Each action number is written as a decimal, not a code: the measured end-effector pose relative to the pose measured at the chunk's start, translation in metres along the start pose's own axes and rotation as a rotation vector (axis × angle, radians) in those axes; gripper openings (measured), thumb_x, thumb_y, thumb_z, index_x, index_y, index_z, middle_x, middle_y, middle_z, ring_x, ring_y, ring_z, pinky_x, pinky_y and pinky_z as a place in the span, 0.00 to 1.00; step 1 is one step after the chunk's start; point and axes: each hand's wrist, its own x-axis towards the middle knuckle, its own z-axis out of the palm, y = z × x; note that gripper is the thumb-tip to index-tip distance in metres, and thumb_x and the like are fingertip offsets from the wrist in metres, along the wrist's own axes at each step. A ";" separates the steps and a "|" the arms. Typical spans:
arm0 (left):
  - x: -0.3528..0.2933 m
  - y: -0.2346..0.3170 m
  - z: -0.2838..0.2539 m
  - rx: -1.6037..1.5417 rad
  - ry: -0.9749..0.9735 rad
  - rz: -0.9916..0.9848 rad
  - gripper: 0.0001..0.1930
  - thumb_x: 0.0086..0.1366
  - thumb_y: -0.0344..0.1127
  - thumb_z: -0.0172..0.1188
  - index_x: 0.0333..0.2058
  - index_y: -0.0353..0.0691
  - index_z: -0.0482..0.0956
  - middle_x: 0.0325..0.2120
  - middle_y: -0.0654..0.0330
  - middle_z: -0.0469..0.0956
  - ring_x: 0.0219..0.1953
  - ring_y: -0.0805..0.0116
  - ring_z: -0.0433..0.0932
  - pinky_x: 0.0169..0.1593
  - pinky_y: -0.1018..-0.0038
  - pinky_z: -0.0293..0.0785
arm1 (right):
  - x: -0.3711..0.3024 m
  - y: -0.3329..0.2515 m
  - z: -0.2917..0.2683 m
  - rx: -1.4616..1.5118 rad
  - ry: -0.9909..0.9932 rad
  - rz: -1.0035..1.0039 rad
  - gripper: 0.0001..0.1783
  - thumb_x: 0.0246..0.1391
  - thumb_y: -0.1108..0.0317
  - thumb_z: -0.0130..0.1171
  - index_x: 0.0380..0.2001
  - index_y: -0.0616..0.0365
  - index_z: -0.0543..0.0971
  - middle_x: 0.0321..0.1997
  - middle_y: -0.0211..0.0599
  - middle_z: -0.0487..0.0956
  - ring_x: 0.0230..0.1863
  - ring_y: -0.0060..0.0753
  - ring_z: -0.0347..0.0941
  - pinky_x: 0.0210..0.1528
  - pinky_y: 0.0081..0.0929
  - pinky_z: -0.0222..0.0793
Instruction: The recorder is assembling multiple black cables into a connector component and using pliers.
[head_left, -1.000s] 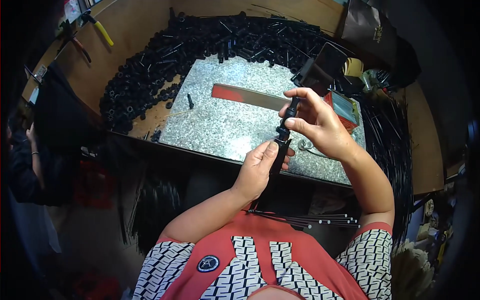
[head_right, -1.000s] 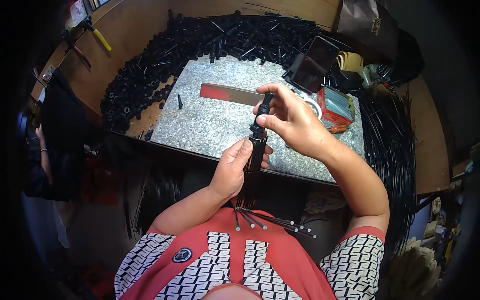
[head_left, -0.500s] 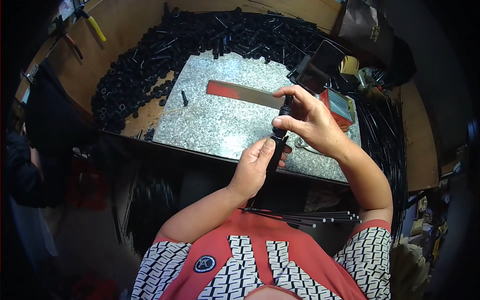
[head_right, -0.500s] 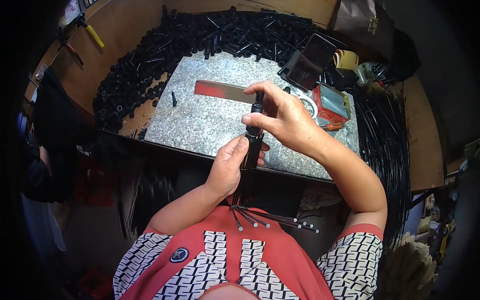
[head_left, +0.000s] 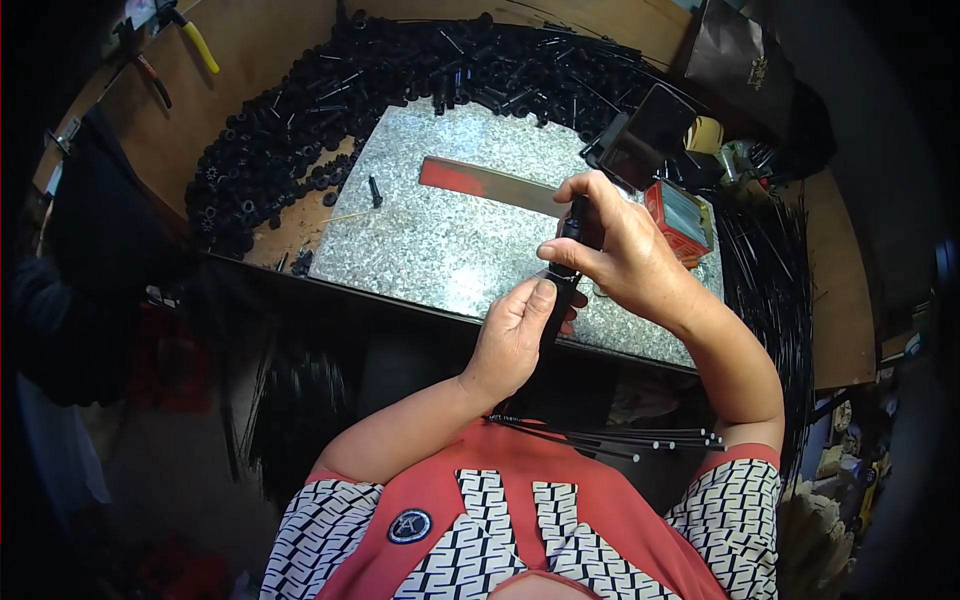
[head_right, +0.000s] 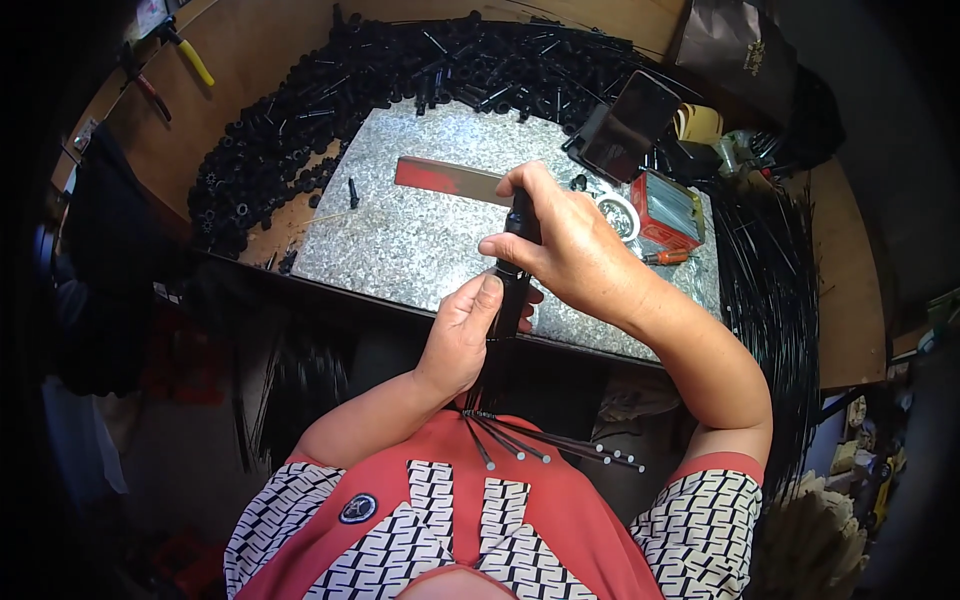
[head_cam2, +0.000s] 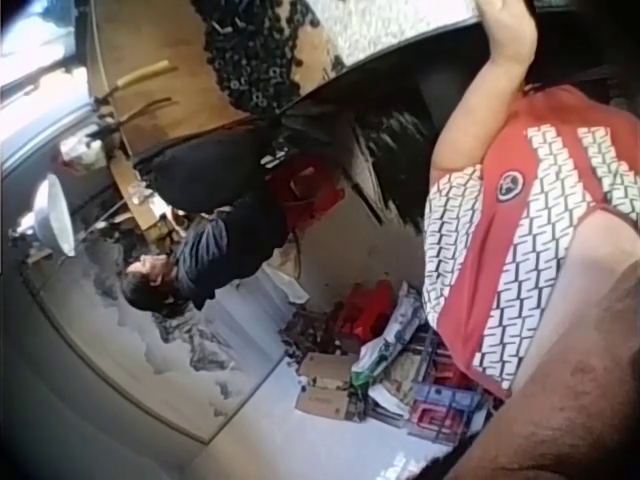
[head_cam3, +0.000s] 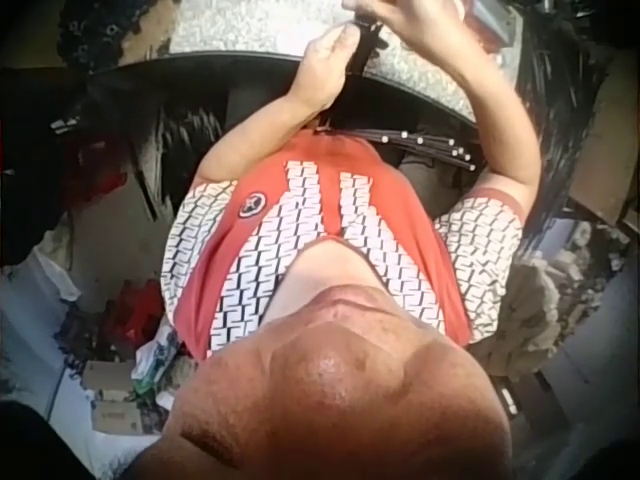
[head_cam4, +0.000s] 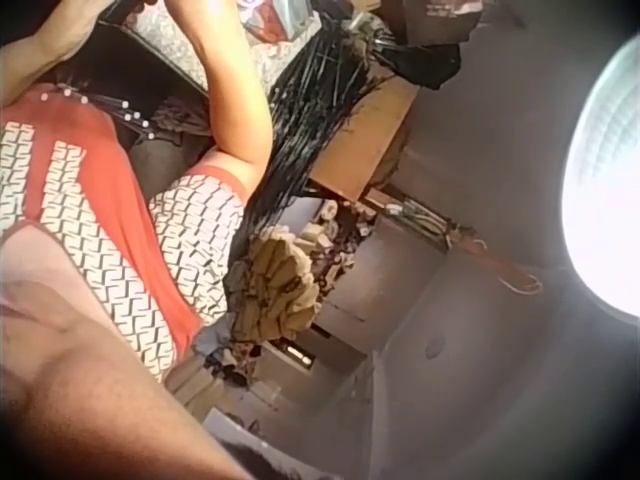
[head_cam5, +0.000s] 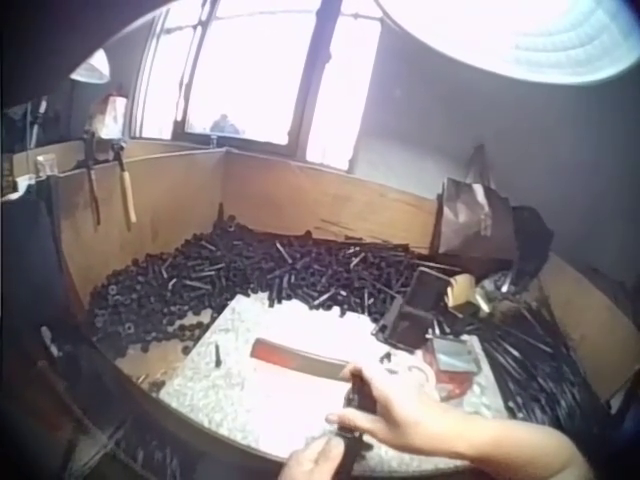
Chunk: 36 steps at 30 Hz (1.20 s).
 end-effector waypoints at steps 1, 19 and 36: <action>0.000 -0.001 0.000 0.000 0.005 0.010 0.21 0.72 0.46 0.39 0.41 0.31 0.73 0.33 0.61 0.77 0.31 0.77 0.72 0.39 0.78 0.70 | 0.000 -0.001 0.000 -0.057 -0.010 -0.048 0.21 0.49 0.68 0.66 0.42 0.59 0.67 0.26 0.30 0.71 0.25 0.16 0.67 0.26 0.17 0.64; 0.001 0.000 -0.006 -0.158 -0.016 -0.079 0.20 0.72 0.44 0.40 0.43 0.31 0.73 0.35 0.60 0.77 0.33 0.77 0.72 0.42 0.79 0.70 | 0.002 0.009 0.010 0.108 0.045 0.108 0.19 0.46 0.66 0.68 0.34 0.58 0.67 0.21 0.26 0.71 0.23 0.11 0.64 0.24 0.16 0.62; 0.000 -0.002 -0.011 -0.198 -0.050 -0.088 0.20 0.72 0.45 0.40 0.44 0.33 0.71 0.37 0.57 0.76 0.36 0.75 0.74 0.43 0.77 0.72 | 0.003 0.016 0.011 0.303 -0.073 0.179 0.17 0.51 0.69 0.63 0.39 0.60 0.66 0.30 0.31 0.74 0.32 0.16 0.71 0.33 0.16 0.70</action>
